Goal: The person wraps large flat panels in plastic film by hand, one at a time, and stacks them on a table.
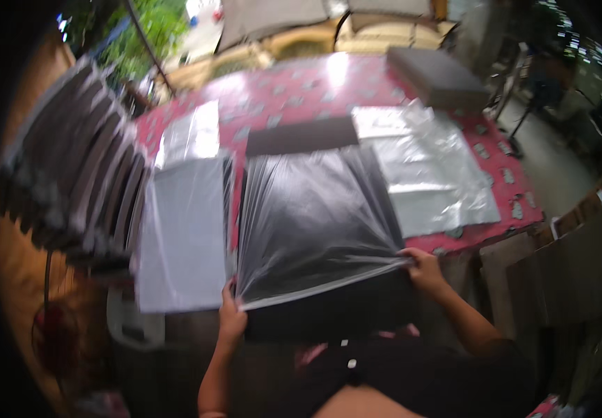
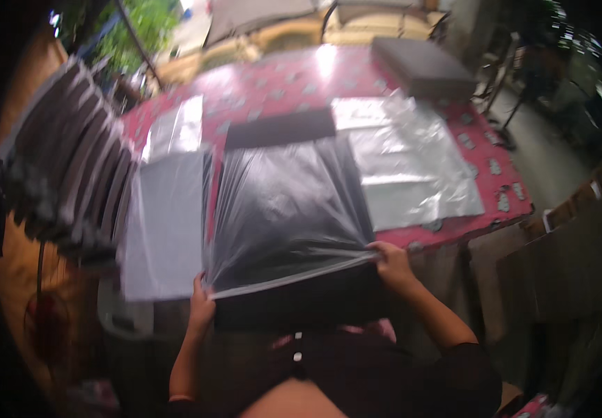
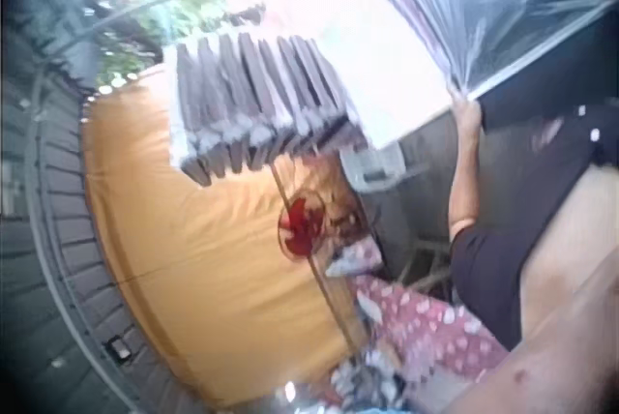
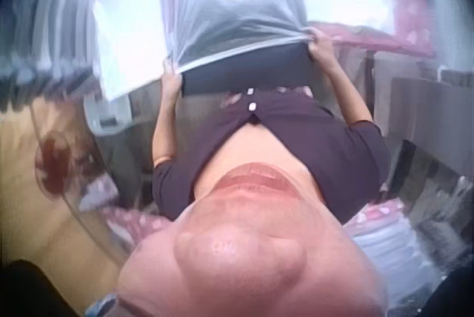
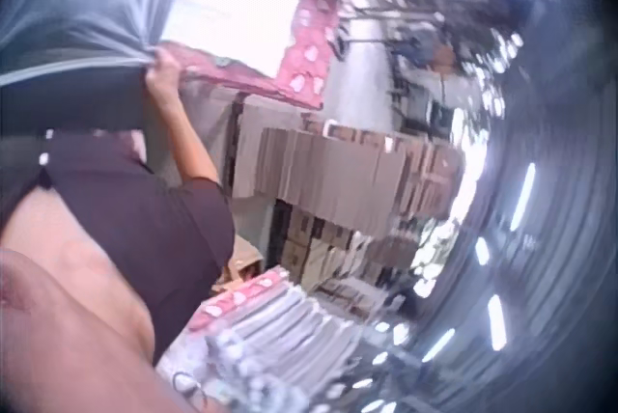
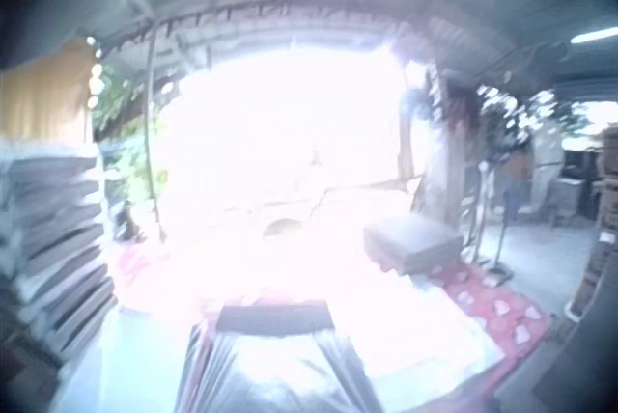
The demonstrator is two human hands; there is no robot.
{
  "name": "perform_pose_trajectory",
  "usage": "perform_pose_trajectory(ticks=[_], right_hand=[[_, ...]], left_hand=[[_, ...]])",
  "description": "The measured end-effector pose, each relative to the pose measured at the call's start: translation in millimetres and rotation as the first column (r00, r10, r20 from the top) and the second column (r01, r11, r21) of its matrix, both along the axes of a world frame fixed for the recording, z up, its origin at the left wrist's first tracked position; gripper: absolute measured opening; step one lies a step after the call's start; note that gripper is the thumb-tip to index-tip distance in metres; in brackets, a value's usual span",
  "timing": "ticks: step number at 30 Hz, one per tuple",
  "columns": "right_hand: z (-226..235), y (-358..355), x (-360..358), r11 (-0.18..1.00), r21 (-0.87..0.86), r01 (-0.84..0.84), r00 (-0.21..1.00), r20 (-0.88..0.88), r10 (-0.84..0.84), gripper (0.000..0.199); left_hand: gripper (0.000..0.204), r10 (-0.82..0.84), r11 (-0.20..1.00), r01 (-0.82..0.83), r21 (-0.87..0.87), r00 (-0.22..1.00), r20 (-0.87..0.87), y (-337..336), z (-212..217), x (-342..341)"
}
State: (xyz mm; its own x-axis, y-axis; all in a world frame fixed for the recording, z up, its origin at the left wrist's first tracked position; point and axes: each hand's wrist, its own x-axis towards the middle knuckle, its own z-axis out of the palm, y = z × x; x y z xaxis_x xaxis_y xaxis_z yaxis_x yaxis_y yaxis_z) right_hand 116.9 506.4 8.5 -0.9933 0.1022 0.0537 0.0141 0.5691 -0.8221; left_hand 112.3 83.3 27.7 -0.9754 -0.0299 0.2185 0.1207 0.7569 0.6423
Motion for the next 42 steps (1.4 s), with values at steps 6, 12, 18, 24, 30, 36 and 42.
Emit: perform_pose_trajectory(ticks=[6,12,18,24,30,36,42], right_hand=[[16.9,-7.2,58.6,0.956,-0.285,0.072,0.995,0.093,-0.047,0.032],[5.7,-1.8,63.1,0.937,-0.088,-0.337,0.940,0.026,0.341,0.034],[-6.1,-94.6,-3.0,0.832,0.136,-0.538,0.831,-0.084,0.551,0.051],[37.1,-263.9,-76.5,0.739,0.122,-0.662,0.726,-0.143,0.673,0.041],[3.5,-352.3,-87.6,0.703,0.248,-0.667,0.695,-0.132,0.707,0.034],[-12.4,-359.8,-90.7,0.618,0.407,-0.673,0.700,0.079,0.710,0.037],[4.2,-326.0,-66.9,0.395,0.169,-0.903,0.366,-0.177,0.914,0.044]], left_hand=[[0.038,0.305,0.907,-0.379,0.183,0.892,0.334,34.0,25.9,67.3],[0.022,0.584,0.072,-0.331,0.941,0.779,0.229,47.4,-22.9,68.0],[0.008,0.859,0.463,-0.463,0.756,0.446,-0.252,-0.9,29.2,-32.3],[0.014,0.758,0.530,-0.726,0.437,0.175,-0.629,-191.5,58.8,-72.3],[0.021,0.897,0.340,-0.823,0.455,0.138,-0.421,-319.7,-20.4,-70.6],[0.017,0.970,0.055,-0.937,0.344,0.132,0.204,-315.3,-93.1,-93.3],[0.036,0.878,0.105,-0.486,0.868,0.455,0.148,-330.5,-125.9,-79.8]])
